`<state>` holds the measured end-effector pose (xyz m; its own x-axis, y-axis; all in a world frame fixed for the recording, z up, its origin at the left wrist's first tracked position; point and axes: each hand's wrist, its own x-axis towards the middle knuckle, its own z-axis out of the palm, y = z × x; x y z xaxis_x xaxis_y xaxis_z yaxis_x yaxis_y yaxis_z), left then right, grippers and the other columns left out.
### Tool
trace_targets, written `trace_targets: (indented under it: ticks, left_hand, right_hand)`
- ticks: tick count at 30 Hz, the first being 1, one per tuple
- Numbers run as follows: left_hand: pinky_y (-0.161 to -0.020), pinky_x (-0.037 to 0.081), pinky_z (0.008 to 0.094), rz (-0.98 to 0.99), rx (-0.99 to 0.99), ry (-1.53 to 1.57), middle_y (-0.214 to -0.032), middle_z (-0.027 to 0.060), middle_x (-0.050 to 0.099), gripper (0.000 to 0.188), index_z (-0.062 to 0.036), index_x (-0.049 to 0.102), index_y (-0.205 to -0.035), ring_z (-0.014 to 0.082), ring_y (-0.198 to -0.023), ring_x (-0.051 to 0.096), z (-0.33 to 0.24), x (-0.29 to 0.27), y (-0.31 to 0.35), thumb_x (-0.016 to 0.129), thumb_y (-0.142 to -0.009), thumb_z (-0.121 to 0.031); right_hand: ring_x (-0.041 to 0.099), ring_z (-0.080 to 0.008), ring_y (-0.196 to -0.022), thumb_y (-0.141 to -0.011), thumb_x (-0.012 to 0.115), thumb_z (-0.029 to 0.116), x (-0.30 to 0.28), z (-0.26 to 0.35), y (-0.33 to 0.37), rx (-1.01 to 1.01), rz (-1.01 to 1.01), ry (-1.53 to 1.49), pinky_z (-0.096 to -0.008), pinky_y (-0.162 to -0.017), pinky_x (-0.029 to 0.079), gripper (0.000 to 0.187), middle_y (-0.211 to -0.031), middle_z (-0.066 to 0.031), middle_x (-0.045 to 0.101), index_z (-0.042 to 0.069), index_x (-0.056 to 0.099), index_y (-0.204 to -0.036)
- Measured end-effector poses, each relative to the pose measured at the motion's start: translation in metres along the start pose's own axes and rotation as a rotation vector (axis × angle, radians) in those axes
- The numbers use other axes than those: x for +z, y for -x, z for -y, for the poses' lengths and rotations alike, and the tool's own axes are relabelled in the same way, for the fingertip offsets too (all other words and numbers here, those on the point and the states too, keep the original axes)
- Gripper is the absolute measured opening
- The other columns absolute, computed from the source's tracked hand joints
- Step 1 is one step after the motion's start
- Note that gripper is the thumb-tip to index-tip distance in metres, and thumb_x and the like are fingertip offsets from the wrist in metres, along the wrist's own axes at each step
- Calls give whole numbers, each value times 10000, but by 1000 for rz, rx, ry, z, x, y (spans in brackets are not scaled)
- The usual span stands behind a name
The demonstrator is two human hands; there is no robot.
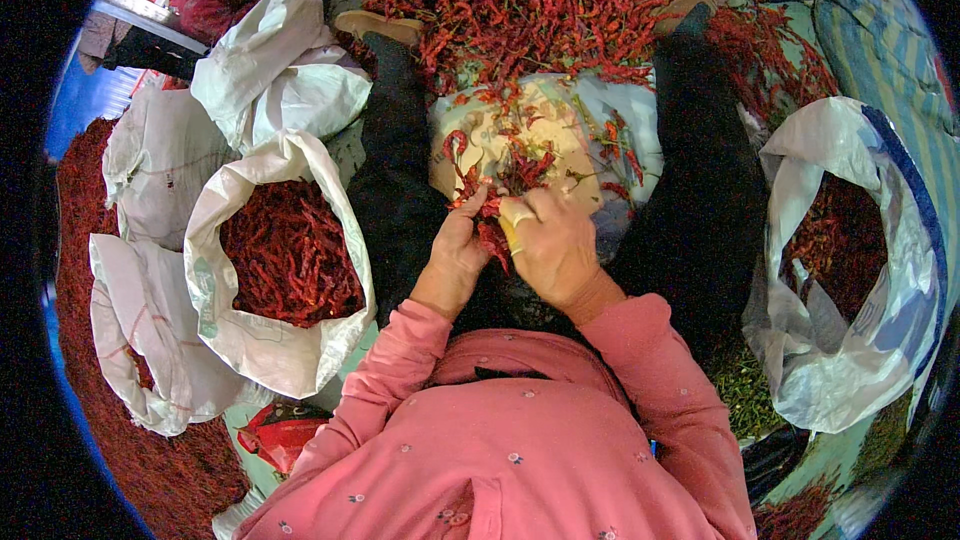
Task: The person sits on the floor and removes stems from dried red chilies by hand, placing the de-stemmed chilies into a nearby sack. The person repeatedly picks chilies from a large pile, snaps off the stems, and drops the chilies into the sack.
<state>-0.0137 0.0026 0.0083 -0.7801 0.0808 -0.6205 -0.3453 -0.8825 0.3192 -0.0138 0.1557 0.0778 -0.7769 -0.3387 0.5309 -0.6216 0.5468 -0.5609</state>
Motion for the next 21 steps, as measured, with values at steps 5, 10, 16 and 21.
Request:
trace_targets:
  ticks: [5,10,16,21]
  left_hand:
    - [-841,460,387,27,133,-82,-955,105,602,206,-46,532,-1043,238,-899,570,4,10,7,518,-892,-186]
    - [-794,481,370,20,234,-91,-909,86,610,140,-42,542,-992,220,-844,583,10,15,9,546,-873,-115]
    - [-803,478,342,21,358,-133,-1008,77,592,259,-41,521,-1098,194,-890,578,15,27,17,574,-845,-41]
    - [-781,478,352,-3,417,-306,-1005,75,591,237,-9,527,-1069,193,-882,577,20,24,16,580,-840,-40]
  right_hand:
    - [571,-351,-666,-739,631,107,21,-5,16,240,221,32,-422,-596,458,142,-803,-120,567,70,646,-875]
    - [568,-360,-673,-726,633,90,36,-11,17,310,183,-18,-414,-611,455,164,-811,-154,571,62,644,-887]
    - [589,-350,-752,-725,646,96,42,-24,18,541,119,-407,-385,-652,462,136,-794,-190,604,17,633,-835]
    - [583,-323,-630,-736,614,41,28,-27,14,531,287,-357,-374,-603,457,130,-742,-202,614,-12,626,-853]
